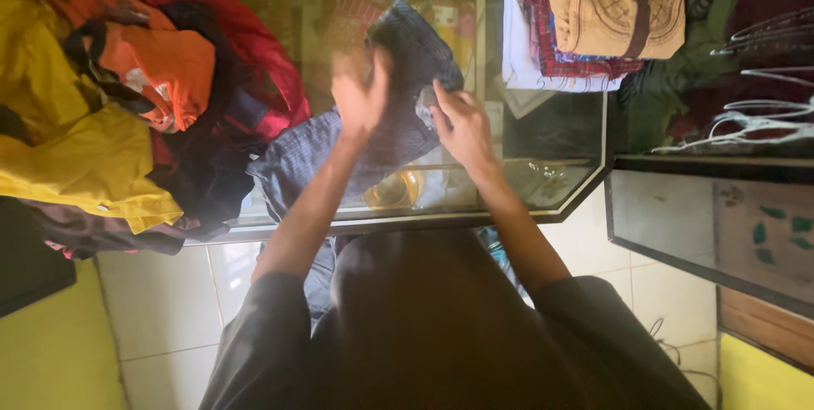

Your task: The person picks up a small blue denim-style shirt, buttons the front, and folds it. The person then picks up an orange t-shirt, lays it flat, and folds it, placing both items onto a stack on a glass shelf.

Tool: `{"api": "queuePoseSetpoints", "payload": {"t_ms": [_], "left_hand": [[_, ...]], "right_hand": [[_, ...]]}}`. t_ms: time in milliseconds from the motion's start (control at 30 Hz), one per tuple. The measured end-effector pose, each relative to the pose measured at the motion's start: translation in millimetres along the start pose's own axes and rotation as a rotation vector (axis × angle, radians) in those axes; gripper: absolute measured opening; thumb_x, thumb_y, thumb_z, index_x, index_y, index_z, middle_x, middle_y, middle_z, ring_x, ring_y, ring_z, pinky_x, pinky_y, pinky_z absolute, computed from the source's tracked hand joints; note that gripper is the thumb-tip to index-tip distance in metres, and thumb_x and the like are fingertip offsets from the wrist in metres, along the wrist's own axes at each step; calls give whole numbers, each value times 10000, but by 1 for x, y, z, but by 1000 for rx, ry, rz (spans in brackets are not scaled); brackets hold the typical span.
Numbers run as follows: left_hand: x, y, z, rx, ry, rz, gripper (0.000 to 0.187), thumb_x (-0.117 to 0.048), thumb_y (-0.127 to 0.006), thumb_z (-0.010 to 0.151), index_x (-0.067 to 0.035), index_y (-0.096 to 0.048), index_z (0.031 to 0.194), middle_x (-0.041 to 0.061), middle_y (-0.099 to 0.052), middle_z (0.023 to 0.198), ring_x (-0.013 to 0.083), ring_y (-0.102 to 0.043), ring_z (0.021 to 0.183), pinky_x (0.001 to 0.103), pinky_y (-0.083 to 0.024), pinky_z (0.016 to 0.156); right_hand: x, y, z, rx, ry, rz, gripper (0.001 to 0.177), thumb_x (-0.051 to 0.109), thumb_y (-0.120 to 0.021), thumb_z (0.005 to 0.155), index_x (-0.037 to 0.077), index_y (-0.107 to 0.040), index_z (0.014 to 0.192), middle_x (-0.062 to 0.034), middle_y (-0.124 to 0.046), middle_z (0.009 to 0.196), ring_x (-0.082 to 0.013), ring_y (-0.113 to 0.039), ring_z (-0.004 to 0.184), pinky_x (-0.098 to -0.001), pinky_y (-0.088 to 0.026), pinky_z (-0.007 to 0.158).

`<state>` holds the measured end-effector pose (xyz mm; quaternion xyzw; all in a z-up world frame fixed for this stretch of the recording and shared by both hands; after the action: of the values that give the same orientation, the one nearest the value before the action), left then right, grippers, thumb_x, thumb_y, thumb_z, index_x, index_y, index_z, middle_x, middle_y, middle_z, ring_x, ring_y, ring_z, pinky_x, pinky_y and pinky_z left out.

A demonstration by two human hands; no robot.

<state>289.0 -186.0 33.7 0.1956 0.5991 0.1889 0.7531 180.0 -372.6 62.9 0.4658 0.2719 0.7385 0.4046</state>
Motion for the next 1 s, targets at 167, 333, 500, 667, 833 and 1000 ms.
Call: {"api": "queuePoseSetpoints", "payload": {"t_ms": [167, 333, 500, 667, 833, 1000], "left_hand": [[26, -17, 47, -315, -10, 306, 800, -485, -924, 654, 34, -611, 1176, 207, -683, 944, 432, -609, 937, 540, -458, 782], [37, -42, 51, 53, 60, 270, 416, -359, -914, 694, -129, -727, 986, 128, -720, 963, 394, -623, 1014, 538, -470, 871], [-6, -29, 40, 85, -103, -91, 205, -128, -774, 767, -105, -688, 952, 101, -734, 963, 321, -716, 944, 462, -555, 869], [-59, -13, -4, 405, -547, -165, 243, -66, -748, 824, -97, -646, 1042, 132, -707, 1164, 343, -673, 1086, 435, -564, 921], [-55, -17, -27, 504, -717, -23, 555, -348, -694, 962, -139, -543, 1454, 141, -638, 1405, 307, -578, 1354, 486, -409, 1182], [-40, -26, -42, 506, -746, 289, 677, -547, -565, 1026, -175, -438, 1577, 95, -440, 1614, 307, -329, 1535, 555, -191, 1266]], "right_hand": [[9, -1, -14, -16, 7, -56, 508, 53, -641, 961, -10, -541, 1455, -234, -672, 1145, -375, -653, 1039, -422, -538, 950], [-11, 4, -19, 126, -100, 167, 350, -19, -570, 987, 38, -644, 1323, -183, -706, 1207, -297, -708, 988, -369, -587, 891], [-25, 21, 7, 238, -165, 381, 231, 13, -595, 1003, 89, -723, 1181, -108, -782, 1123, -219, -774, 982, -329, -607, 854], [-30, 19, 6, 333, -247, 417, 129, 51, -721, 940, 56, -777, 1056, -106, -792, 988, -174, -761, 869, -304, -588, 784], [-32, 10, -9, 99, -216, 594, 94, -13, -721, 906, -6, -717, 1000, -109, -760, 950, -142, -715, 897, -278, -569, 799], [-45, -3, -22, -230, -388, 781, 137, -49, -552, 975, 21, -636, 1057, -102, -709, 1120, -155, -695, 997, -269, -560, 813]]}}
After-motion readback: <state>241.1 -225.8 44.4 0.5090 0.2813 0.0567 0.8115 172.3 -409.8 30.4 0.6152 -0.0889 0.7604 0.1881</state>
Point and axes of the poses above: each hand's wrist, its own z-axis towards the middle knuckle, its own y-axis out of the back of the hand, x = y × z, the point moved 3 cm from there along z, towards the middle knuckle
